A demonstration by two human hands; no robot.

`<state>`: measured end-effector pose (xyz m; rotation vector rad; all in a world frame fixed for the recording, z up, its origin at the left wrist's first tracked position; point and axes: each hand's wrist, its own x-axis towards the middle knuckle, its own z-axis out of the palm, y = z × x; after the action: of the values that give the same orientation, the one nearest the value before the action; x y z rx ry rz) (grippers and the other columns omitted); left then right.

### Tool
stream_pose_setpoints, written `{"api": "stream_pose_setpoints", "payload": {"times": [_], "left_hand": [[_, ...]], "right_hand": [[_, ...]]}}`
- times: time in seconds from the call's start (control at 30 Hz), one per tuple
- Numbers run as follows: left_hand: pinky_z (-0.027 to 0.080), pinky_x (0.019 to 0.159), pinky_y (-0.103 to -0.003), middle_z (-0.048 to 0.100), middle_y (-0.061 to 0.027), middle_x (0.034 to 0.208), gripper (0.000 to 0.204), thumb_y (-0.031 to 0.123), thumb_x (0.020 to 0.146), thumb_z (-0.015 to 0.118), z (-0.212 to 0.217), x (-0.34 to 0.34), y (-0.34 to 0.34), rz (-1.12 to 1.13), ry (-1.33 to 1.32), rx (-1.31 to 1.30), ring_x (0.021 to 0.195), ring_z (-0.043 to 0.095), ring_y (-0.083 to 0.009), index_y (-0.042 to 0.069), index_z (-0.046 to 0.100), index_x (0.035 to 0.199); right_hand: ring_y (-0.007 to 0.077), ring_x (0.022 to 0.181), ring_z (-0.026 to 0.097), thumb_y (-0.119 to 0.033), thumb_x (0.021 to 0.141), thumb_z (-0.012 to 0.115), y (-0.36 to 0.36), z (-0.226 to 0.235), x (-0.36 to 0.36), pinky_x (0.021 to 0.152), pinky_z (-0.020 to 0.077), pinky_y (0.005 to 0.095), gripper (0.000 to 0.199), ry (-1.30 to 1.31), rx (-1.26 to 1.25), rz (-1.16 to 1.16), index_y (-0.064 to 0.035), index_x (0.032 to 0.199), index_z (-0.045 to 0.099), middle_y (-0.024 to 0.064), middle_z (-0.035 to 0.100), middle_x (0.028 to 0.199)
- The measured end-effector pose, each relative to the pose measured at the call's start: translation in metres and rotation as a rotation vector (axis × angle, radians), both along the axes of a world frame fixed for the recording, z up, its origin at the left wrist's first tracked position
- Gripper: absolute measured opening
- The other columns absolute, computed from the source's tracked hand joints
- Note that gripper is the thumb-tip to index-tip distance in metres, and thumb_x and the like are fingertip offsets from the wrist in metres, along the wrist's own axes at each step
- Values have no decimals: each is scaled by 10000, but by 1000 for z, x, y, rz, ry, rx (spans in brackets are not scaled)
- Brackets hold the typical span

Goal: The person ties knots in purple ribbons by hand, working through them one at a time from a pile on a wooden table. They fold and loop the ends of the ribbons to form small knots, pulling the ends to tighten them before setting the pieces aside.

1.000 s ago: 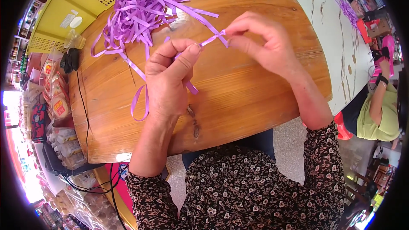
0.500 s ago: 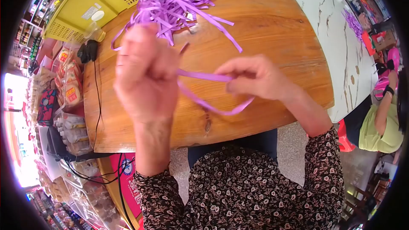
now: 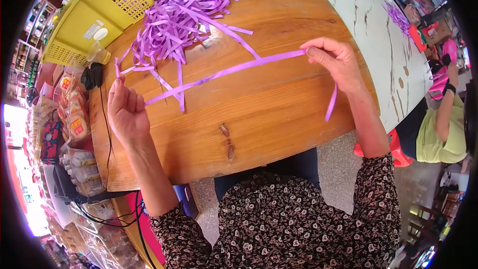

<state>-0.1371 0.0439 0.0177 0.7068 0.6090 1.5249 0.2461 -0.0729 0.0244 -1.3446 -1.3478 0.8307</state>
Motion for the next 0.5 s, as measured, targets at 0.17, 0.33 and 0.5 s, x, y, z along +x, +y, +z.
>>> {"api": "stream_pose_setpoints", "payload": {"times": [0.17, 0.33, 0.5], "left_hand": [[379, 567, -204, 506, -15, 758, 244, 75, 857, 593, -21, -27, 14, 414, 801, 70, 642, 469, -92, -23, 556, 1077], [406, 866, -378, 499, -165, 1138, 458, -6, 759, 639, 17, 41, -7, 1104, 1527, 730, 1002, 504, -289, -22, 490, 1192], [385, 946, -305, 542, -90, 1161, 332, 63, 877, 556, 8, 142, -58, -291, 832, 533, 1101, 494, -189, -8, 504, 1197]], "right_hand": [[58, 720, 532, -107, 862, 593, -5, -7, 5, 671, 432, 204, 134, -29, -74, -53, -18, 939, 656, -16, 603, 779], [104, 741, 559, -25, 837, 583, -5, -4, -13, 669, 435, 223, 143, -355, -29, 118, -23, 965, 646, 16, 605, 798], [227, 735, 591, -28, 816, 595, -2, 12, -44, 638, 467, 305, 185, -489, 400, 254, -42, 999, 623, 94, 602, 804]]}}
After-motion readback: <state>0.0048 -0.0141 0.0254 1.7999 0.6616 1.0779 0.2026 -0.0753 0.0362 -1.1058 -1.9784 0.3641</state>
